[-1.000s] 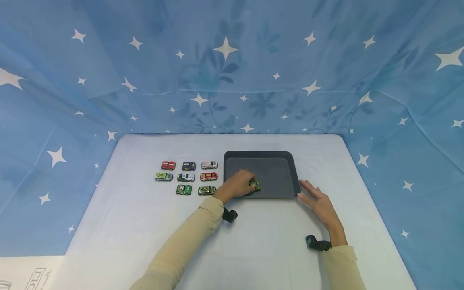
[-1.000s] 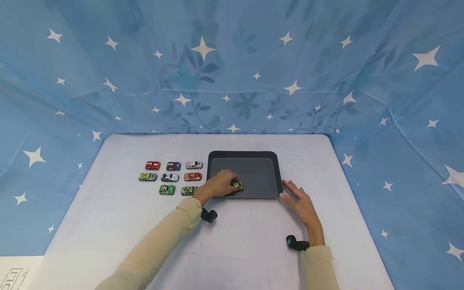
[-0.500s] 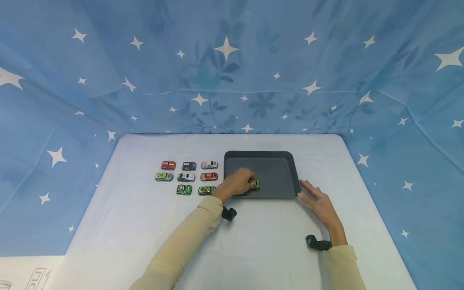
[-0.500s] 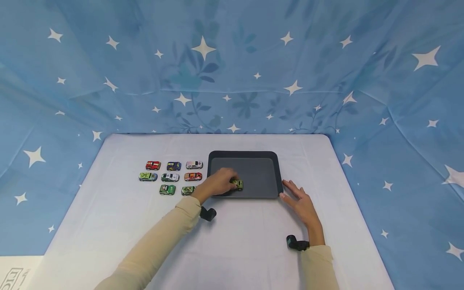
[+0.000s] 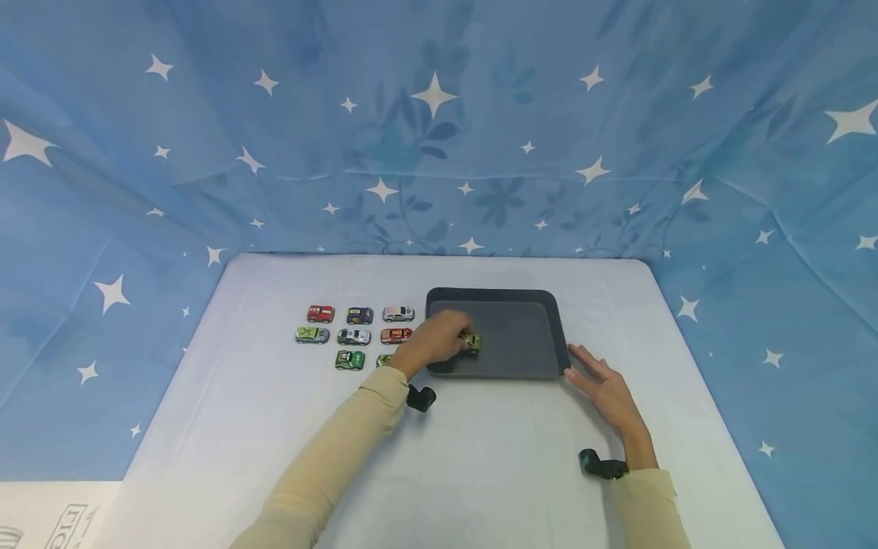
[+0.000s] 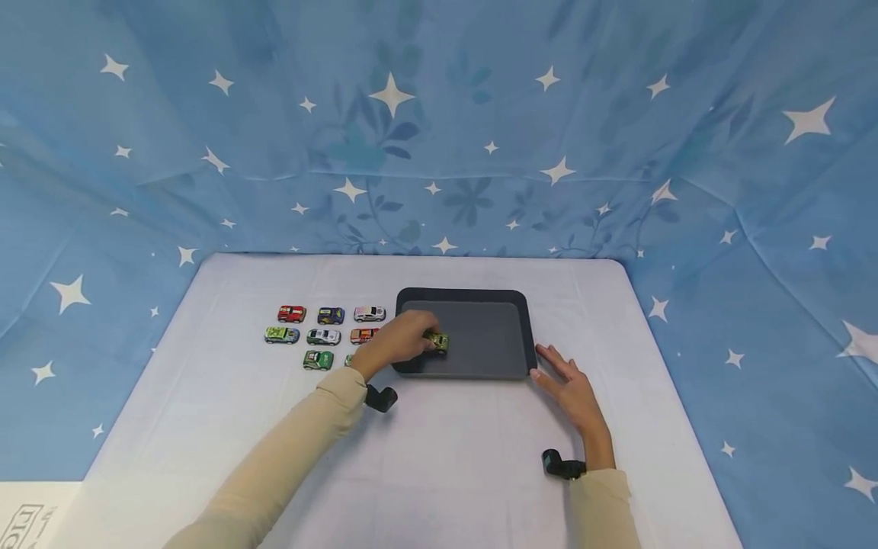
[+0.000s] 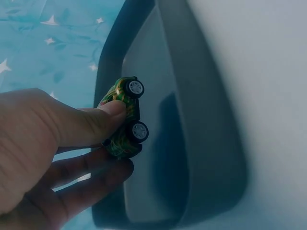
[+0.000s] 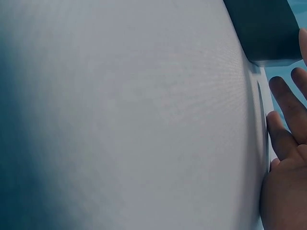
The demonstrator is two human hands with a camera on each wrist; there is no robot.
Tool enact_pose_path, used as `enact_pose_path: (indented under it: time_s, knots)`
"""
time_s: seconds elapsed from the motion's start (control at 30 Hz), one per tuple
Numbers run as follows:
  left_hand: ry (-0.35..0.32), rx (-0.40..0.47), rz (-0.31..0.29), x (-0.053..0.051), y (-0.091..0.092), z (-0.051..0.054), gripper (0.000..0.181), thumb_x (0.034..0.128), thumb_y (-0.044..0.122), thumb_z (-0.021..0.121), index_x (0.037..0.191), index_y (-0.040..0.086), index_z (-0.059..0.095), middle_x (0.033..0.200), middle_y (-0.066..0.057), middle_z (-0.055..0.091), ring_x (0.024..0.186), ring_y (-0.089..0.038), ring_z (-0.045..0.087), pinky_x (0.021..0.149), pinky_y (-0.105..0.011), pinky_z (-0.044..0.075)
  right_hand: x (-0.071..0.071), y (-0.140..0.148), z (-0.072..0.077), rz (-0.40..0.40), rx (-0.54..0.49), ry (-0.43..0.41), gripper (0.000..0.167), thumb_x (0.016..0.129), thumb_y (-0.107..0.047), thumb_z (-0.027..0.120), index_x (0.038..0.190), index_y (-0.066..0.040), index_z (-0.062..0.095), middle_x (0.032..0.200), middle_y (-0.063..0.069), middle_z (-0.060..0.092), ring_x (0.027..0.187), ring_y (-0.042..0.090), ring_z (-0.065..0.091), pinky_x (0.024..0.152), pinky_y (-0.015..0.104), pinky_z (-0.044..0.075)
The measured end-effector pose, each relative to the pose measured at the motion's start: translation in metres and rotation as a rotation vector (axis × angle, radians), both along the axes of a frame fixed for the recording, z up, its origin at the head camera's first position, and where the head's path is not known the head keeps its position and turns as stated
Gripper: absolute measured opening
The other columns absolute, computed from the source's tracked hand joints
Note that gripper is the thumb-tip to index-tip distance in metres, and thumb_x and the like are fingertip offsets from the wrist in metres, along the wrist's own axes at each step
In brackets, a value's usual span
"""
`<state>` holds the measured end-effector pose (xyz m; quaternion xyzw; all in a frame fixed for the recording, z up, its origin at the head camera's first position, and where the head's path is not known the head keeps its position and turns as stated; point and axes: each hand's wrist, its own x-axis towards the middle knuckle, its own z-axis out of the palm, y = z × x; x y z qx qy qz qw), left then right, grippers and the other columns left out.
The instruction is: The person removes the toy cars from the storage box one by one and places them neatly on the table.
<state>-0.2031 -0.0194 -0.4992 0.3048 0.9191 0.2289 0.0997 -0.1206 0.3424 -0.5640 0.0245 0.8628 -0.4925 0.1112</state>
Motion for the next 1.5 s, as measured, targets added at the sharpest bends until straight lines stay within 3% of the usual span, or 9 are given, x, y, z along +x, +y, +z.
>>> enact_pose_path:
  time_s: [0.67,0.97,1.2,1.5]
  knots:
    - [-0.009,0.013,0.088,0.002,-0.07,0.022,0.024,0.0989,0.006,0.078,0.122,0.001,0.074,0.118,-0.011,0.072,0.111,-0.029,0.069,0.097,-0.044,0.057,-0.002,-0.002,0.0,0.013,-0.049,0.021,0.074,0.105,-0.041,0.071,0.165,-0.01,0.043,0.174,0.016,0.024,0.162,0.045,-0.005,0.125,0.07,-0.001]
    - [-0.017,-0.006,0.145,0.003,-0.109,0.024,0.026,0.0985,0.003,0.078,0.124,-0.003,0.074,0.122,-0.016,0.073,0.113,-0.033,0.07,0.097,-0.046,0.058,0.0,0.0,0.001,0.006,-0.053,0.014,0.075,0.104,-0.042,0.072,0.166,-0.012,0.042,0.174,0.014,0.023,0.162,0.046,-0.007,0.124,0.071,-0.002]
    - [-0.029,-0.02,0.195,0.01,-0.134,0.023,0.025,0.0983,0.003,0.077,0.122,-0.004,0.073,0.12,-0.016,0.073,0.112,-0.033,0.069,0.097,-0.048,0.057,-0.001,-0.001,-0.001,0.011,-0.04,-0.003,0.076,0.104,-0.044,0.072,0.167,-0.014,0.041,0.175,0.013,0.022,0.161,0.046,-0.007,0.123,0.073,-0.002]
    - [-0.05,-0.011,0.247,0.02,-0.166,0.024,0.025,0.0984,0.002,0.077,0.122,-0.004,0.073,0.121,-0.017,0.072,0.116,-0.035,0.068,0.101,-0.051,0.055,-0.002,0.0,0.001,-0.001,-0.064,-0.005,0.077,0.104,-0.041,0.073,0.167,-0.013,0.04,0.174,0.012,0.024,0.163,0.041,-0.006,0.126,0.067,-0.002]
